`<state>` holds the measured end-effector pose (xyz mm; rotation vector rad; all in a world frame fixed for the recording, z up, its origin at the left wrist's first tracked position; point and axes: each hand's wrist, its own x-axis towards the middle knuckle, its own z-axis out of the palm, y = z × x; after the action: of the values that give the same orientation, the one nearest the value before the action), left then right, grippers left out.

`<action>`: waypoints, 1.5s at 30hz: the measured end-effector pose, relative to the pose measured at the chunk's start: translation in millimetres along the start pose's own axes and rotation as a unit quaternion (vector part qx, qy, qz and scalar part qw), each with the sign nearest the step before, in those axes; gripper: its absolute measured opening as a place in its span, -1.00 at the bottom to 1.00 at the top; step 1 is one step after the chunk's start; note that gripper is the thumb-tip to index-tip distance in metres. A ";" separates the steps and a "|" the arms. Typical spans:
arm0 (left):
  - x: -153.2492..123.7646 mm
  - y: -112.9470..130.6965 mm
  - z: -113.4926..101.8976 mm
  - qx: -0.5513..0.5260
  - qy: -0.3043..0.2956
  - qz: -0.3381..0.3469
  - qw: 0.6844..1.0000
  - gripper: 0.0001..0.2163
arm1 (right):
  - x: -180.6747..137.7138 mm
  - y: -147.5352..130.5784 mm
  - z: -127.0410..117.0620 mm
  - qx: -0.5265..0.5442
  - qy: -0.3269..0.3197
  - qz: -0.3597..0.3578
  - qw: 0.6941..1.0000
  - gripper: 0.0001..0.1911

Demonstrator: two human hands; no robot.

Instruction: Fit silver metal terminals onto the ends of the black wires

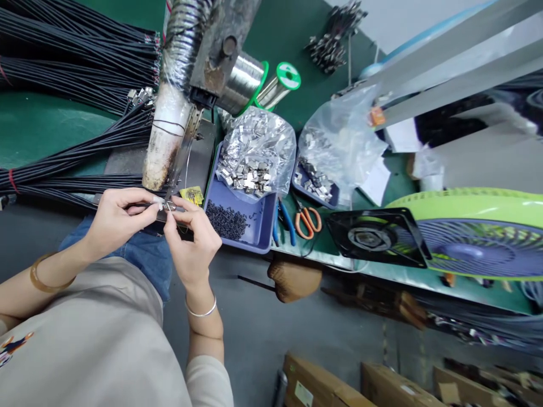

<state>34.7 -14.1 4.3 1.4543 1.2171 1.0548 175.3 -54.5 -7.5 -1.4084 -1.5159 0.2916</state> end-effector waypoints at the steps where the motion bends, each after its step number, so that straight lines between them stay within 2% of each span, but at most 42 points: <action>1: 0.4 0.3 0.3 -0.001 0.002 -0.001 1.000 -0.82 | 0.5 0.0 0.1 -0.002 0.000 -0.004 1.000 -0.92; 8: 1.7 4.4 -0.7 0.003 0.014 0.021 1.000 -0.82 | 4.7 -5.5 -1.9 -0.025 0.009 -0.043 0.999 -0.92; 16: 0.4 4.7 -2.4 0.028 -0.012 -0.013 0.999 -0.83 | 3.5 -5.5 -5.9 -0.060 -0.005 -0.101 0.993 -0.86; 23: -3.0 0.6 -3.1 -0.020 -0.035 -0.009 0.999 -0.87 | -2.1 -3.0 -3.0 -0.100 0.048 -0.138 0.984 -0.83; 25: -3.8 1.2 -4.7 -0.051 -0.041 -0.017 0.998 -0.89 | -3.7 -3.6 -1.3 -0.058 0.044 -0.092 0.993 -0.86; 27: -4.3 1.7 -6.6 -0.088 -0.056 -0.025 0.994 -0.90 | -4.2 -5.0 -0.5 0.022 0.013 0.000 1.000 -0.90; 29: -4.8 1.3 -7.8 -0.116 -0.072 -0.035 0.990 -0.90 | -3.6 -6.5 -0.9 0.088 -0.020 0.075 0.993 -0.90; 31: -5.4 -0.3 -7.6 -0.131 -0.072 -0.040 0.988 -0.90 | -2.9 -7.0 -1.5 0.099 -0.029 0.092 0.990 -0.90; 39: -5.6 -4.0 1.0 -0.113 -0.029 -0.043 0.992 -0.90 | 0.7 -3.3 3.2 0.002 0.009 -0.018 1.000 -0.91; 45: -5.7 0.1 2.6 -0.069 -0.005 -0.020 0.997 -0.87 | 4.3 -5.3 5.1 -0.031 0.032 -0.061 0.997 -0.88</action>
<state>36.4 -20.1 3.7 1.3236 1.1388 1.0814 168.9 -50.1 -3.9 -1.3534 -1.5612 0.1243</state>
